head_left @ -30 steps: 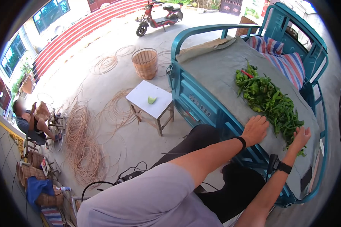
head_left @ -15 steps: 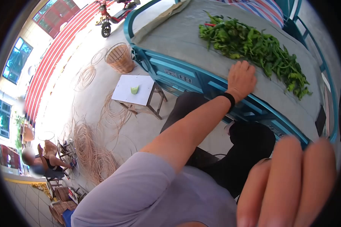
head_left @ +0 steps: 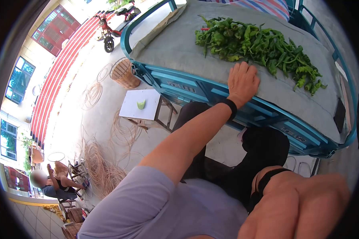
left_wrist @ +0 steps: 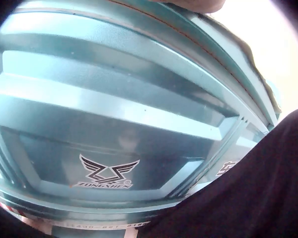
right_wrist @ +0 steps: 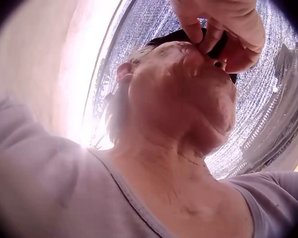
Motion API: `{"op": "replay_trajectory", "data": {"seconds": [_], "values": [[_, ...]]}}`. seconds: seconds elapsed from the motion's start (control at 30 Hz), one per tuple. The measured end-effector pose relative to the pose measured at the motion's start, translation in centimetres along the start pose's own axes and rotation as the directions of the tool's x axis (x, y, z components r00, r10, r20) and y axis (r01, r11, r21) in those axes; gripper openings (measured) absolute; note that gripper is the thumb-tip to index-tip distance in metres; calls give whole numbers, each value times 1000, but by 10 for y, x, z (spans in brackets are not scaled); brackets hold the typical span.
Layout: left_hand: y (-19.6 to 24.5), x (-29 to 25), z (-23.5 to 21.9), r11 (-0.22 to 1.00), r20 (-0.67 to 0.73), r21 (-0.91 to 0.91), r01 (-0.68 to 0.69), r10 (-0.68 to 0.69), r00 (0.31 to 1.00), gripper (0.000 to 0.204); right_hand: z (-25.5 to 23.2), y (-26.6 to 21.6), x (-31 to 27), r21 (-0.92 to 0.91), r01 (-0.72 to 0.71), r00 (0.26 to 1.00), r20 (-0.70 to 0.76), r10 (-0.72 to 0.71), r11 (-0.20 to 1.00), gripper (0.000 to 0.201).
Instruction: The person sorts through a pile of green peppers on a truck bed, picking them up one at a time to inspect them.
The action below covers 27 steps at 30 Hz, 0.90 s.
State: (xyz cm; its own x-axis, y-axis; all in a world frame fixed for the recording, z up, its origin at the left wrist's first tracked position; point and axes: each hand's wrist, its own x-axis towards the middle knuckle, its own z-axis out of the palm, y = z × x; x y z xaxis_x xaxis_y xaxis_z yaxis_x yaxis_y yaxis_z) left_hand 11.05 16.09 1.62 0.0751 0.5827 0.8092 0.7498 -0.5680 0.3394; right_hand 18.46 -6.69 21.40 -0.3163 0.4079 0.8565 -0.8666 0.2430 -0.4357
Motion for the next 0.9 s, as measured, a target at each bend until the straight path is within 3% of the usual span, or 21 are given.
{"op": "replay_trajectory", "data": {"seconds": [0.5, 0.7, 0.8, 0.9], "values": [[2, 1, -2, 1000, 26, -9, 13, -13, 1000, 6, 1, -4, -6, -13, 26, 1000, -16, -26, 1000, 18], [3, 1, -2, 1000, 3, 3, 16, -16, 1000, 7, -5, -17, -2, -133, 61, 992, -102, -75, 989, 19], [2, 2, -1, 1000, 3, 15, 13, -13, 1000, 7, -22, -31, 2, -297, 128, 939, -271, -212, 946, 19], [3, 3, -3, 999, 36, 11, 39, -40, 999, 8, -46, -41, 9, -528, 153, 784, -450, -427, 836, 20]]}}
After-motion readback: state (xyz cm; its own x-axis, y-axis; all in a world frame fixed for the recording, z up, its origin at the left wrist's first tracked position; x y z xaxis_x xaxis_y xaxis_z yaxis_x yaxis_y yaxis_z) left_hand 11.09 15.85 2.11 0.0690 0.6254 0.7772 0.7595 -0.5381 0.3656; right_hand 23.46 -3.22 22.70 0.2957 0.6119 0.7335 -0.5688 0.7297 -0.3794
